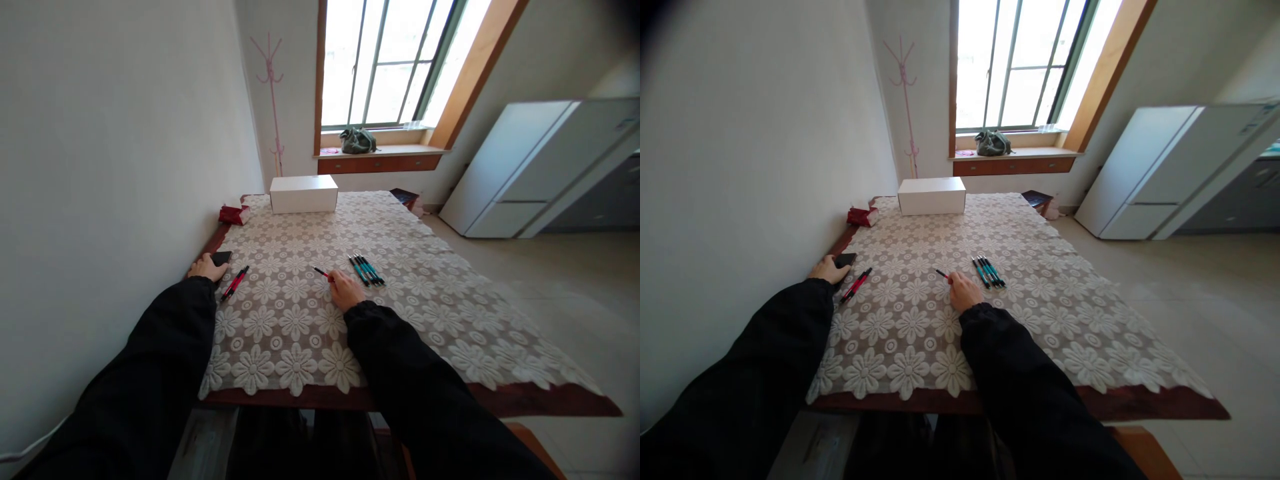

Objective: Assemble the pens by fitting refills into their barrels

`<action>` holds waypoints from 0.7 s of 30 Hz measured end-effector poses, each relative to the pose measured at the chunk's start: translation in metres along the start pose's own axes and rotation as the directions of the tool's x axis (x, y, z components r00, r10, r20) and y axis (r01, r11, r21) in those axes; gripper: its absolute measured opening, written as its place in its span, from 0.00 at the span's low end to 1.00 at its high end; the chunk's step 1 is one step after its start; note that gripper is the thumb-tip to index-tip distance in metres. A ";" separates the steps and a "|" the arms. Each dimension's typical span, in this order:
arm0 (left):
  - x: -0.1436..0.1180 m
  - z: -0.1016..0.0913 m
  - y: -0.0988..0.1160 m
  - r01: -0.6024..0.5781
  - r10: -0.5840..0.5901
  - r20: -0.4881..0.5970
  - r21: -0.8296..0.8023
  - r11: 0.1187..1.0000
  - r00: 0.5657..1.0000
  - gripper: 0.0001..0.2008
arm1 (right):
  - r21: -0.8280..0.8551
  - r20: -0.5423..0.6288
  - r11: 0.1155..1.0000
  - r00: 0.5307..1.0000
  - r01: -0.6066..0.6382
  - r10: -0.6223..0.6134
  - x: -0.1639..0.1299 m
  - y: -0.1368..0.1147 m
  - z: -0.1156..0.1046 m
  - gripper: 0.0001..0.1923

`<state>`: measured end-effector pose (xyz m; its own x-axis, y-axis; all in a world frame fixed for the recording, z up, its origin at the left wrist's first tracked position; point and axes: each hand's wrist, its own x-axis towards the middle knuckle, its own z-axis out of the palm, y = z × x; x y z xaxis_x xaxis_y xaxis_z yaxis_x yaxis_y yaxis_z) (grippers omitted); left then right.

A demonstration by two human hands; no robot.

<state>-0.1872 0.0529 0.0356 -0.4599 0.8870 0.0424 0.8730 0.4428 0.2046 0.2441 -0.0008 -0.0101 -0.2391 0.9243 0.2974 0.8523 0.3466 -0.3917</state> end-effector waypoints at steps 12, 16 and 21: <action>-0.007 -0.006 0.004 -0.057 0.057 0.003 0.028 0.998 0.998 0.45 | 0.023 -0.003 0.998 0.999 -0.054 0.054 0.001 0.001 0.000 0.13; -0.038 -0.016 0.036 -0.267 0.258 -0.163 -0.038 0.963 0.952 0.29 | 0.042 0.003 0.999 1.000 -0.005 0.004 0.001 -0.001 -0.001 0.13; -0.112 -0.002 0.110 -0.734 0.696 -0.233 -0.212 0.645 0.679 0.16 | 0.066 0.021 0.983 0.985 0.169 -0.170 0.000 -0.006 -0.001 0.10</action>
<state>-0.0399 0.0025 0.0554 0.2571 0.8800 0.3993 0.8663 -0.3930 0.3084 0.2396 -0.0030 -0.0073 -0.3905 0.8550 0.3414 0.7674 0.5072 -0.3923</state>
